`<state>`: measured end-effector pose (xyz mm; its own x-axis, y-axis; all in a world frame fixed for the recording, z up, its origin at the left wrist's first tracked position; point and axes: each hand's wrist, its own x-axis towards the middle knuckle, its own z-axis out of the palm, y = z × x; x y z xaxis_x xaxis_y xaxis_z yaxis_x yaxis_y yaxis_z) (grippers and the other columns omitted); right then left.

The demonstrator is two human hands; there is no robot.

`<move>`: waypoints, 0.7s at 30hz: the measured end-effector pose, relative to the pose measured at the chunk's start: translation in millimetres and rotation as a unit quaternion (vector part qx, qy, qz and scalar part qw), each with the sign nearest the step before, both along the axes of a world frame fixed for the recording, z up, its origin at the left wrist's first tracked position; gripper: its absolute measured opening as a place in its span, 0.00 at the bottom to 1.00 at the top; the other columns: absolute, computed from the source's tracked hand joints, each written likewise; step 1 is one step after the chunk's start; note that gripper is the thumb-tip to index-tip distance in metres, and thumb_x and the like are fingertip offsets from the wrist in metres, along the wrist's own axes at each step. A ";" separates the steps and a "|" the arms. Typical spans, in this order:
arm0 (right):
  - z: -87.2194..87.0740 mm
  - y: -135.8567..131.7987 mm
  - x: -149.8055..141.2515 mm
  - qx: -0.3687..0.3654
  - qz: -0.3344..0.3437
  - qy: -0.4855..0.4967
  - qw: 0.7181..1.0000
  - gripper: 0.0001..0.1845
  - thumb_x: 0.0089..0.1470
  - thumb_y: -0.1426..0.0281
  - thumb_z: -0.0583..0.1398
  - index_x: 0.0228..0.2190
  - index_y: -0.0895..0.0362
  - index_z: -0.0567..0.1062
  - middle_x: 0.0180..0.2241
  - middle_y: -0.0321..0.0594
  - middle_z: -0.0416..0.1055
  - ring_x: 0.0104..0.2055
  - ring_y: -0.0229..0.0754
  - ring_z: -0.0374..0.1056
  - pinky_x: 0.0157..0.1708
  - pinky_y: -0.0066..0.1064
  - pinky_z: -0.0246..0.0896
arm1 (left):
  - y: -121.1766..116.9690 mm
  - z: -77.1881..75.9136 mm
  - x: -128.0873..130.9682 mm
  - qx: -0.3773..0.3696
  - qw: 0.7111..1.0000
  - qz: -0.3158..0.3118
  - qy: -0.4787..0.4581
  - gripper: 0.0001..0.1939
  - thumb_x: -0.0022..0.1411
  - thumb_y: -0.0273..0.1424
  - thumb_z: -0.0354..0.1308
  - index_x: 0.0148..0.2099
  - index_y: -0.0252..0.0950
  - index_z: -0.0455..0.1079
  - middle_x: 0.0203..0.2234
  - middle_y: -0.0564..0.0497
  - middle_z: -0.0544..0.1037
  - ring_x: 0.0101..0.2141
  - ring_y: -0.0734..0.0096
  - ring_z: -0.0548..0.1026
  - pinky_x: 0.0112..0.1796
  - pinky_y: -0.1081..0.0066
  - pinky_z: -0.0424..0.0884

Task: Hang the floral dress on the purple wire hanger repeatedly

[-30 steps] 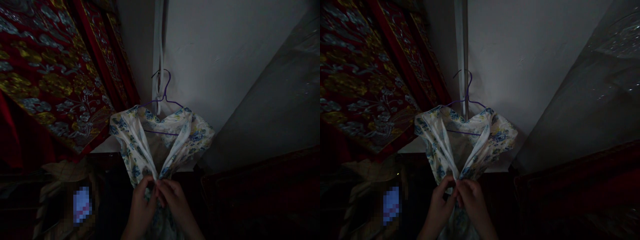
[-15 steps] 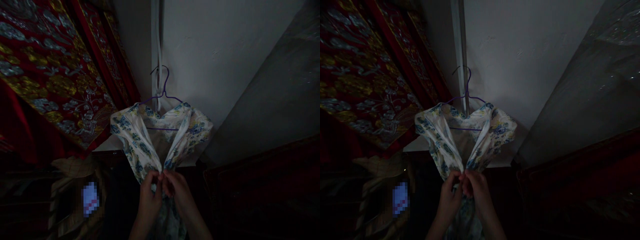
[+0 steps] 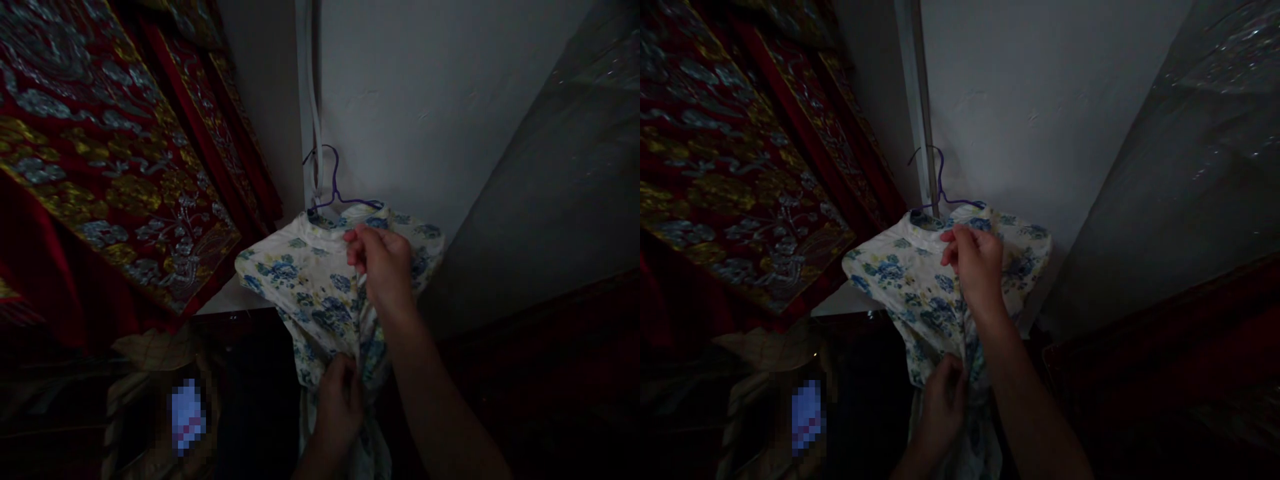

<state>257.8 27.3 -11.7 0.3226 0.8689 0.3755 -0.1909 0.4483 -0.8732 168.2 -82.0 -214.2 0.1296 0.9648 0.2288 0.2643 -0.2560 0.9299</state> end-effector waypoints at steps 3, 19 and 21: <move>4.0 -9.3 -1.8 0.017 0.008 -0.004 1.000 0.16 0.56 0.58 0.61 0.24 0.57 0.74 0.13 0.29 0.63 0.13 0.30 0.54 0.14 0.23 0.46 | 2.3 2.8 3.1 0.002 0.999 -0.033 -0.012 0.08 0.70 0.31 0.48 0.35 0.39 0.63 0.29 0.50 0.71 0.31 0.65 0.70 0.34 0.69 0.65; -7.6 -43.4 -0.6 0.037 0.090 -0.089 0.991 0.16 0.62 0.63 0.57 0.24 0.57 0.72 0.13 0.28 0.62 0.14 0.30 0.58 0.17 0.22 0.51 | 94.5 215.5 -50.6 0.456 0.883 -0.005 0.112 0.06 0.71 0.25 0.54 0.41 0.35 0.72 0.33 0.50 0.76 0.36 0.71 0.74 0.40 0.71 0.69; -11.3 -40.7 2.2 0.033 0.086 -0.076 0.993 0.16 0.62 0.64 0.57 0.23 0.57 0.71 0.13 0.27 0.62 0.14 0.30 0.57 0.16 0.22 0.50 | 98.7 214.5 -53.2 0.445 0.885 -0.039 0.134 0.04 0.71 0.26 0.54 0.44 0.35 0.71 0.35 0.49 0.76 0.38 0.70 0.75 0.40 0.71 0.70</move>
<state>260.0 -13.3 -23.0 0.1070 0.8779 0.4668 -0.1370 0.4780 -0.8676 115.0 16.7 0.3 0.3528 0.4044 0.8438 0.3945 -0.8820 0.2577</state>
